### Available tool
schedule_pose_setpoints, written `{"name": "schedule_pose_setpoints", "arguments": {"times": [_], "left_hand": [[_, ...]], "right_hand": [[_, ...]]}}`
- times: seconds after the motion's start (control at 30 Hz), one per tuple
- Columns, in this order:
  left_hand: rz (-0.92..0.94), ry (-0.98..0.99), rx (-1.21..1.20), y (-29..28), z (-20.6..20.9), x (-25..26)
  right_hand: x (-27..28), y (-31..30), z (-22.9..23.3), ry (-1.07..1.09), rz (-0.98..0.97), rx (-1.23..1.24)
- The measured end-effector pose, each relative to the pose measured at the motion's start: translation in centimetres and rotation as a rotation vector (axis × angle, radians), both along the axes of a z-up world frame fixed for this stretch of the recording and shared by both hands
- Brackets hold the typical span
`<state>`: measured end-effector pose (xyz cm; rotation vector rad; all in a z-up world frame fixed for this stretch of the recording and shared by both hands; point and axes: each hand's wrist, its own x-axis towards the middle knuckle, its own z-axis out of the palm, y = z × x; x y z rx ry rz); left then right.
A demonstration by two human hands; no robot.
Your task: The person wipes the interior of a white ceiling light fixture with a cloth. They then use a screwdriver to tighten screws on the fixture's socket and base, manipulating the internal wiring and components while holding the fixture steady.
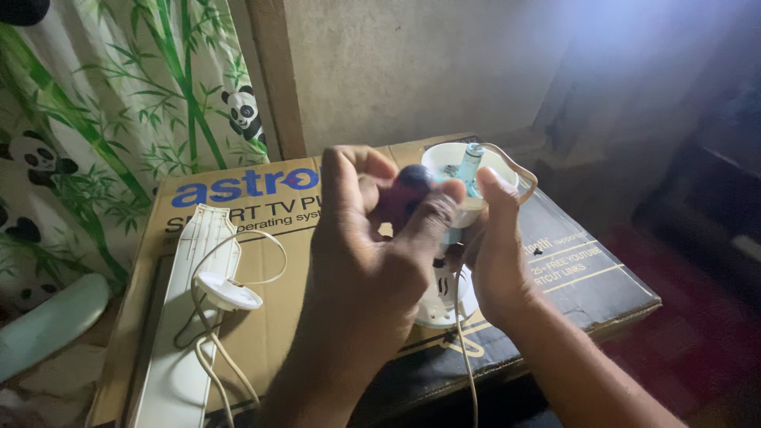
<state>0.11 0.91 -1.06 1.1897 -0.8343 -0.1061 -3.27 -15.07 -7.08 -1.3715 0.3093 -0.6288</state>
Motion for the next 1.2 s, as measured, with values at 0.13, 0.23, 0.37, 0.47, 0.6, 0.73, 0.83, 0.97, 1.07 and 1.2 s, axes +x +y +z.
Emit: {"name": "schedule_pose_setpoints", "arguments": {"times": [0.13, 0.23, 0.37, 0.47, 0.6, 0.73, 0.83, 0.97, 1.07, 1.2], "left_hand": [[0.034, 0.091, 0.13, 0.4, -0.3, 0.0], [-0.016, 0.034, 0.128, 0.7, -0.4, 0.1], [0.079, -0.163, 0.14, 0.7, -0.5, 0.2], [0.033, -0.091, 0.074, 0.8, -0.6, 0.0], [0.024, -0.039, 0.065, 1.4, 0.1, -0.7], [0.032, 0.098, 0.242, 1.6, 0.8, -0.8], [0.003, -0.001, 0.117, 1.6, 0.4, -0.6], [0.092, -0.208, 0.049, 1.7, -0.2, -0.4], [0.009, -0.032, 0.121, 2.0, 0.2, -0.3], [-0.005, 0.048, 0.17, 1.9, 0.8, -0.8]], "right_hand": [[-0.1, -0.1, 0.0, 0.021, -0.009, -0.069], [-0.2, 0.2, 0.3, 0.017, 0.002, -0.07], [-0.4, 0.4, 0.4, 0.017, 0.006, -0.06], [-0.4, 0.6, 0.4, 0.037, 0.017, -0.051], [-0.1, 0.9, 0.7, 0.034, 0.019, -0.084], [0.0, 0.4, 0.3, 0.076, 0.036, -0.095], [0.0, 0.2, -0.1, 0.019, 0.078, -0.076], [0.0, 0.9, 0.0, 0.008, 0.063, -0.046], [0.1, 1.3, -0.2, 0.016, 0.049, -0.045], [0.3, 0.6, -0.7, 0.024, 0.038, -0.035]]}}
